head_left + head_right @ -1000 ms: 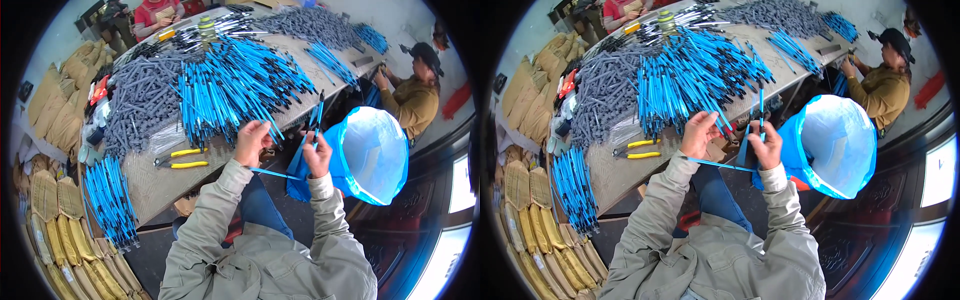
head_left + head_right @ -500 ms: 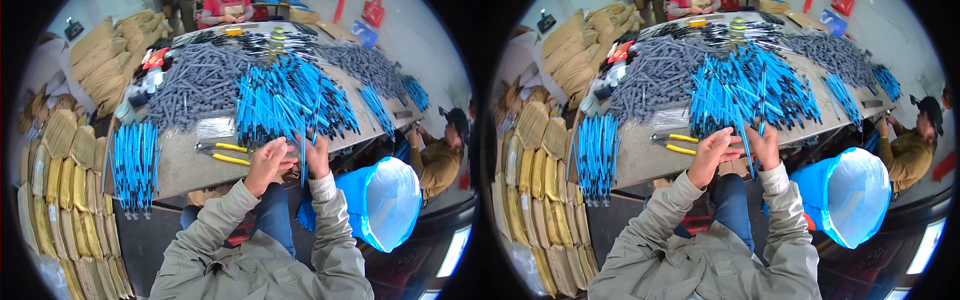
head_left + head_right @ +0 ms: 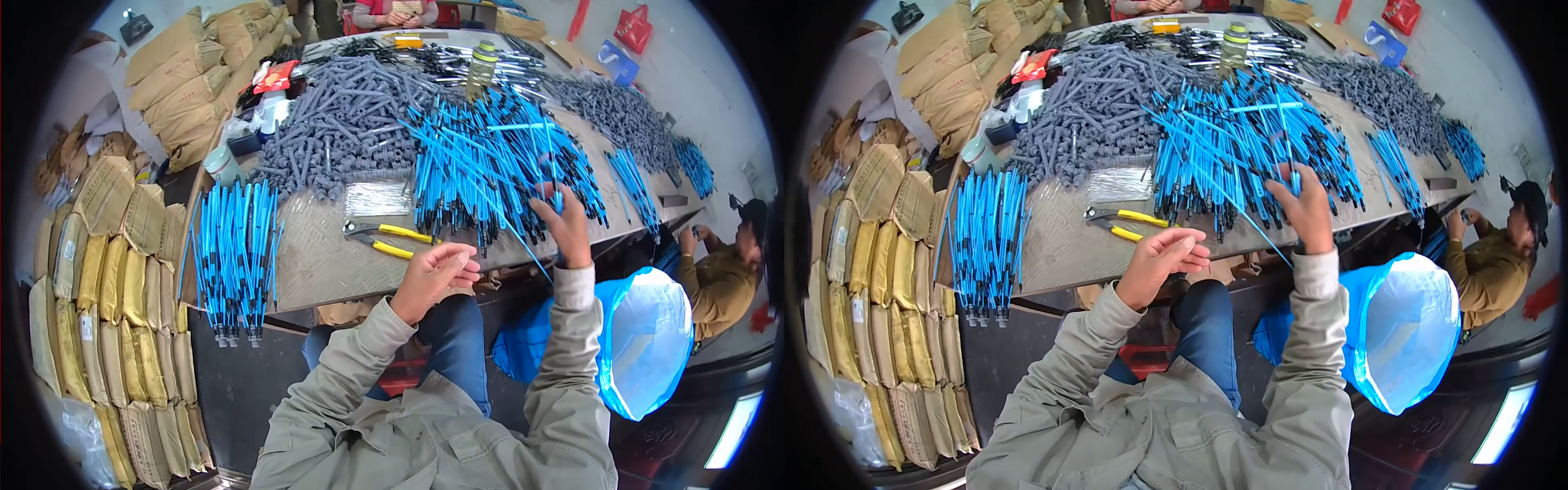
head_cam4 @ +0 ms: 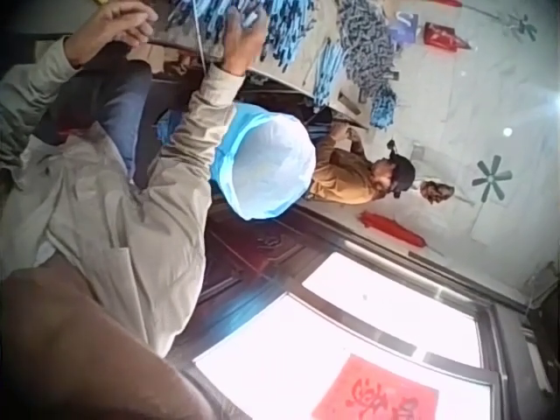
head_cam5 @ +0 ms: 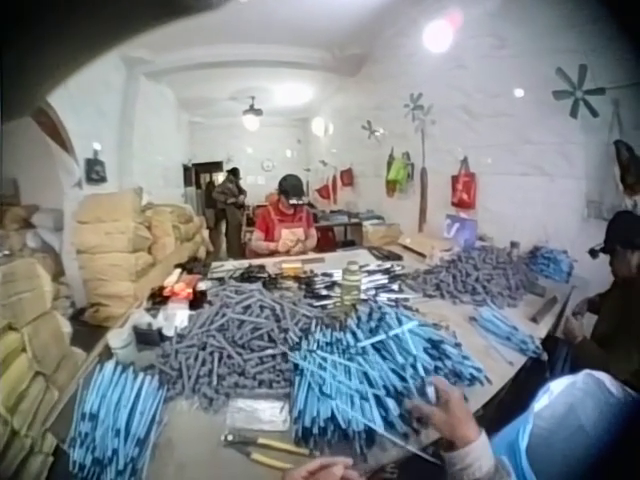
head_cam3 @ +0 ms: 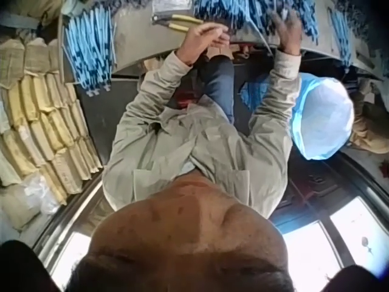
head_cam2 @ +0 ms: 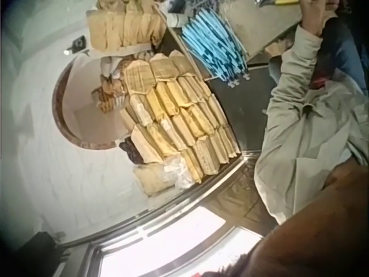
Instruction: The person assembles small blue plastic tubes by inserting black internal components and black plugs into them, using pliers for some steps.
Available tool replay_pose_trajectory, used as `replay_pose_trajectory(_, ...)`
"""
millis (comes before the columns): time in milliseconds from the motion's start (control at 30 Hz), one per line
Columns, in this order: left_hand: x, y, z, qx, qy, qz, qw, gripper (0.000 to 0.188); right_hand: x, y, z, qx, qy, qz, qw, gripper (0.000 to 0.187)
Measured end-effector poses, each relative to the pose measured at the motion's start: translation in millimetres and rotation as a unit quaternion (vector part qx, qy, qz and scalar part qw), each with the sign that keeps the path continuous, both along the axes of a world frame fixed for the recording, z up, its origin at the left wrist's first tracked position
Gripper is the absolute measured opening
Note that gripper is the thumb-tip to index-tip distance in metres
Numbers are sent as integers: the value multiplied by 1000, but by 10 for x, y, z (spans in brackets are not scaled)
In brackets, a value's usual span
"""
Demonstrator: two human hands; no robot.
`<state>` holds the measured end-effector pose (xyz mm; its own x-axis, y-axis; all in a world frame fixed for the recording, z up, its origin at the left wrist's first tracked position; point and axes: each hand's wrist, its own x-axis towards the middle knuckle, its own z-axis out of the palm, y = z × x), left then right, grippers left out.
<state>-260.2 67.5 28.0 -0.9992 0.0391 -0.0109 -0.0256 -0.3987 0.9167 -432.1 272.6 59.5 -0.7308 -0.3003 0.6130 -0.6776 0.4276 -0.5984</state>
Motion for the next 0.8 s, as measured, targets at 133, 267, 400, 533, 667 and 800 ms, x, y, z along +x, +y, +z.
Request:
replay_pose_trajectory(133, 5, 281, -122, 10, 40, 46, 998, 35, 701, 252, 203, -48, -163, -56, 984, 19)
replay_pose_trajectory(267, 99, 530, 16, 17, 156, 238, 958, 36, 1110, -19, -129, -16, 17, -61, 998, 18)
replay_pose_trajectory(400, 219, 384, 80, -37, 157, 322, 933, 37, 1563, -510, -267, 26, 5, -3, 1000, 23)
replay_pose_trajectory(533, 417, 63, 32, -91, 105, 333, 933, 35, 1831, -790, -257, 63, -70, 101, 990, 26)
replay_pose_trajectory(667, 598, -261, 37, 22, 45, 308, 950, 28, 1444, -667, 11, 33, -1, 139, 990, 34)
replay_pose_trajectory(800, 654, -329, 105, 182, 6, 319, 930, 20, 451, -365, 337, -107, -54, -25, 992, 28)
